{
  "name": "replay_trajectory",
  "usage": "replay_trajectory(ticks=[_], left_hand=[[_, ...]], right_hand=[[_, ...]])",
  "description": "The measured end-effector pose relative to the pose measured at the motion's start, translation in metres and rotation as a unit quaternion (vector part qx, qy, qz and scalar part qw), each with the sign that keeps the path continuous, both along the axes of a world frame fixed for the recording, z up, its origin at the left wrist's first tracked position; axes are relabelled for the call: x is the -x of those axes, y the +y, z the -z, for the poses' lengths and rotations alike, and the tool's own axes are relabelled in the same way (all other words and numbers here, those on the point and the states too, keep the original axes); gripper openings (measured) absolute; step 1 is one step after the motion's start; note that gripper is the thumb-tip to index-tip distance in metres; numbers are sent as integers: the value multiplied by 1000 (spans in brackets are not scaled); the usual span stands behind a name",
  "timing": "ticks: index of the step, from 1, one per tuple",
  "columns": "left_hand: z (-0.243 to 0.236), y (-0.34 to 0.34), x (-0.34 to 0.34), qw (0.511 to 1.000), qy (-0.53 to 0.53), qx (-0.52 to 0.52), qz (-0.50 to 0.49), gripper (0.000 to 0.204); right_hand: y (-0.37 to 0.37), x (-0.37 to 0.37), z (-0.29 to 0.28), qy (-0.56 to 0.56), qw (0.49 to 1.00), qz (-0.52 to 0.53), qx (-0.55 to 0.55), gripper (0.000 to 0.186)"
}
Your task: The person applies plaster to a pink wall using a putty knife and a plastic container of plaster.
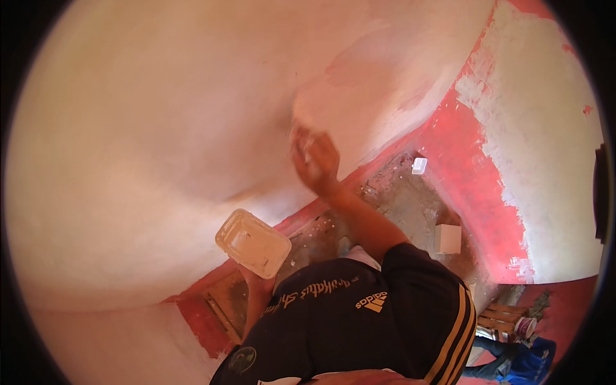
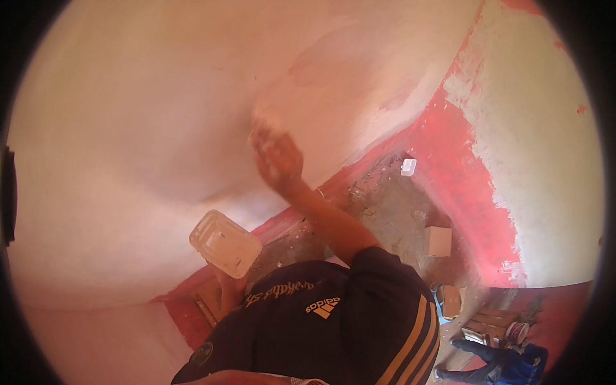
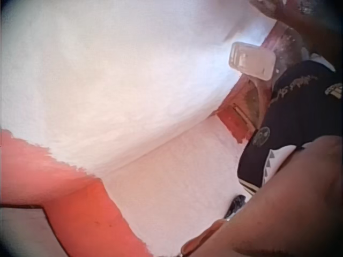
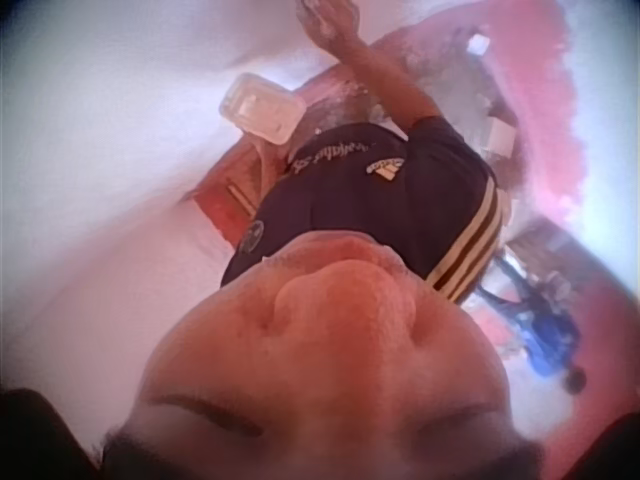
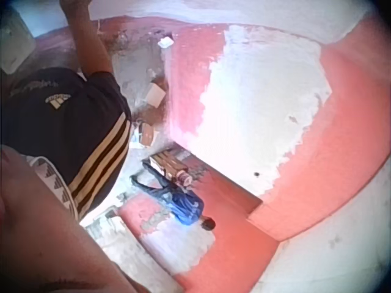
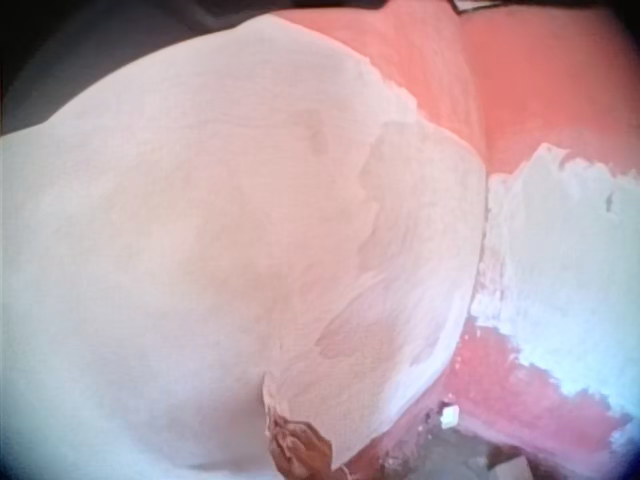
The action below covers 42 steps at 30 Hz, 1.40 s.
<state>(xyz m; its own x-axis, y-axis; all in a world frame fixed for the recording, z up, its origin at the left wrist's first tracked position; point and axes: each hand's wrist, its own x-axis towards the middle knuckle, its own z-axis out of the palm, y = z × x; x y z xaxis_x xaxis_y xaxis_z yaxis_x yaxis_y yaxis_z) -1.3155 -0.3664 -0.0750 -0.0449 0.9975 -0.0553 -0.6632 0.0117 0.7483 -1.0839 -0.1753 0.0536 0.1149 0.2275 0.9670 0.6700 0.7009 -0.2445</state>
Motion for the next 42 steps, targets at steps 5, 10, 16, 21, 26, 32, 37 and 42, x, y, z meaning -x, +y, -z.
replay_trajectory(ticks=[5, 10, 16, 21, 26, 32, 37, 42], left_hand=[[-16, 1, -12, 992, 115, 13, -44, 68], [3, 8, -1, 994, 106, -21, -21, 68], [7, -4, -6, 989, -142, 30, 13, 66], [-6, -20, -14, 984, 167, -46, -45, 64], [15, -29, -1, 1000, -21, 15, -15, 63], [4, -46, -4, 995, 93, -22, -12, 66], [-10, -54, -8, 993, 110, -39, -25, 67], [-13, -54, 0, 998, 54, -34, -8, 66]], right_hand=[[6, -75, -6, 164, 986, 11, -16, 6], [49, -128, -40, 289, 946, 140, 36, 9], [-16, 3, -11, -27, 998, 39, -52, 9], [-21, -79, -35, 203, 975, 3, 91, 7], [37, -175, -56, 257, 939, 226, 44, 17], [-39, 8, -28, -20, 999, 37, 14, 16], [-34, -73, -59, 180, 981, 34, 57, 8], [34, -197, -82, 270, 944, 191, 17, 7]])
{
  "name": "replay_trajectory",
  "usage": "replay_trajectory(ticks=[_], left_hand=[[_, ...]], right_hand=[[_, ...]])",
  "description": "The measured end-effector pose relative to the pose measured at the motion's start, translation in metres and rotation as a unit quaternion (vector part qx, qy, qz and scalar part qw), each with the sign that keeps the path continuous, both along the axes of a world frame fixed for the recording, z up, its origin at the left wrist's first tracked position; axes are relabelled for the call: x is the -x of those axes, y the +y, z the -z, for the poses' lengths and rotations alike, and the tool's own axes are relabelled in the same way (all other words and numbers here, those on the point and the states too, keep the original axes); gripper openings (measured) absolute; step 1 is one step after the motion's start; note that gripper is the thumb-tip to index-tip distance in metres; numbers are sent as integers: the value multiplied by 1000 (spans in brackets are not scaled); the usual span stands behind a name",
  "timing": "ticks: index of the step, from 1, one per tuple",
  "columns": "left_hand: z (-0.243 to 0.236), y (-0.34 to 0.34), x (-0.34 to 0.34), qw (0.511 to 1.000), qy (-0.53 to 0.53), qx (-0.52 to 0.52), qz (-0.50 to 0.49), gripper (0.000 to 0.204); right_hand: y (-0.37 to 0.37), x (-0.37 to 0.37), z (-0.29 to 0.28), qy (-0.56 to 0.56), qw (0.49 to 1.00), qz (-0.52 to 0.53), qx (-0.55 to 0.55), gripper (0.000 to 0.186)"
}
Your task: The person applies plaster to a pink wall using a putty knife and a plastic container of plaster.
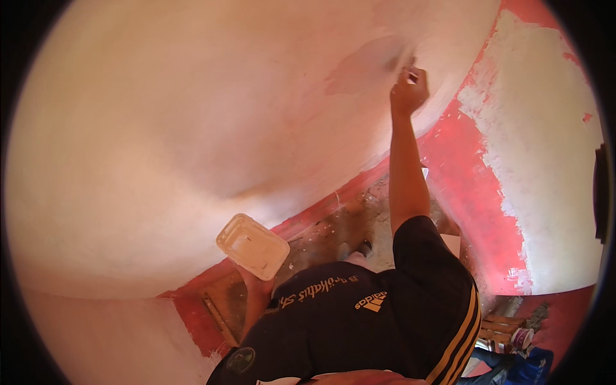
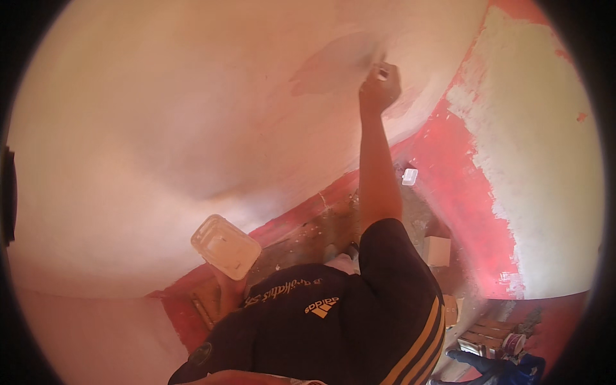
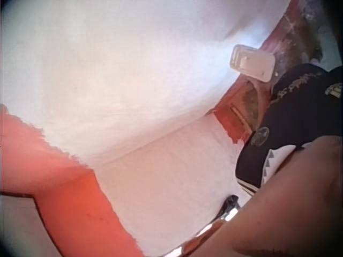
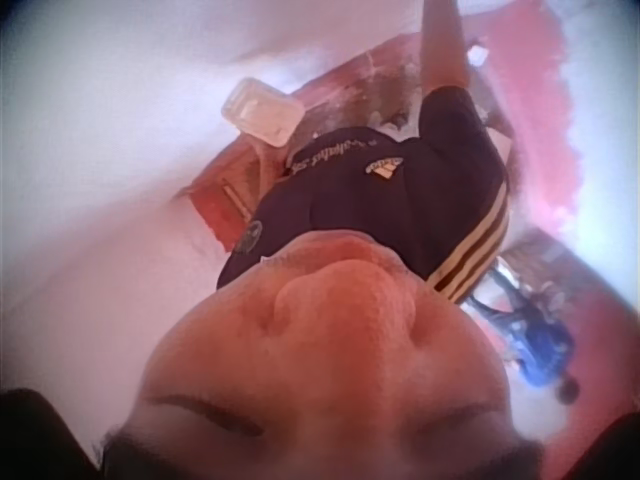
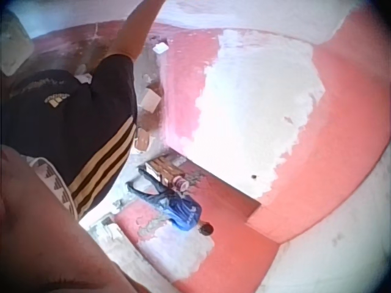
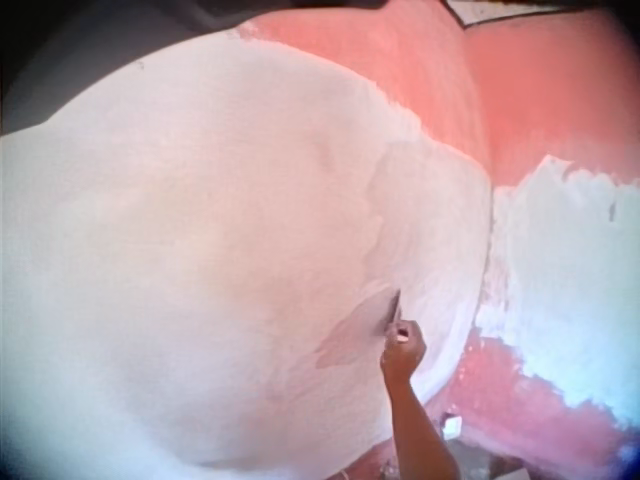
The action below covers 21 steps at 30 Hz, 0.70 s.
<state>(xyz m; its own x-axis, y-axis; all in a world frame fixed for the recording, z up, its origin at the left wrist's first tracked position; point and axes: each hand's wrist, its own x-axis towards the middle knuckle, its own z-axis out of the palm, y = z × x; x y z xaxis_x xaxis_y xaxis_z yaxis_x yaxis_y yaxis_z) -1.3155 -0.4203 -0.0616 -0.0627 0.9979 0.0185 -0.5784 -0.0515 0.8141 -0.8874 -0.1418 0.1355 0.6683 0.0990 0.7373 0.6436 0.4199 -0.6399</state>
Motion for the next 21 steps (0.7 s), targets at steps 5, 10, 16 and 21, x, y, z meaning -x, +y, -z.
replay_trajectory(ticks=[5, 10, 16, 21], left_hand=[[-26, -6, -10, 991, 123, -52, -14, 63], [-4, -11, -13, 988, -152, 25, 17, 61], [-5, -20, -14, 999, -28, -9, 31, 67], [7, -22, -12, 993, -104, 18, 45, 68]], right_hand=[[-62, 160, 42, -290, 949, -121, -9, 10], [-123, 158, 24, -208, 906, -367, 44, 9], [-38, 4, -44, -41, 999, 14, 10, 10], [-56, 156, 46, -299, 953, -58, 6, 6]])
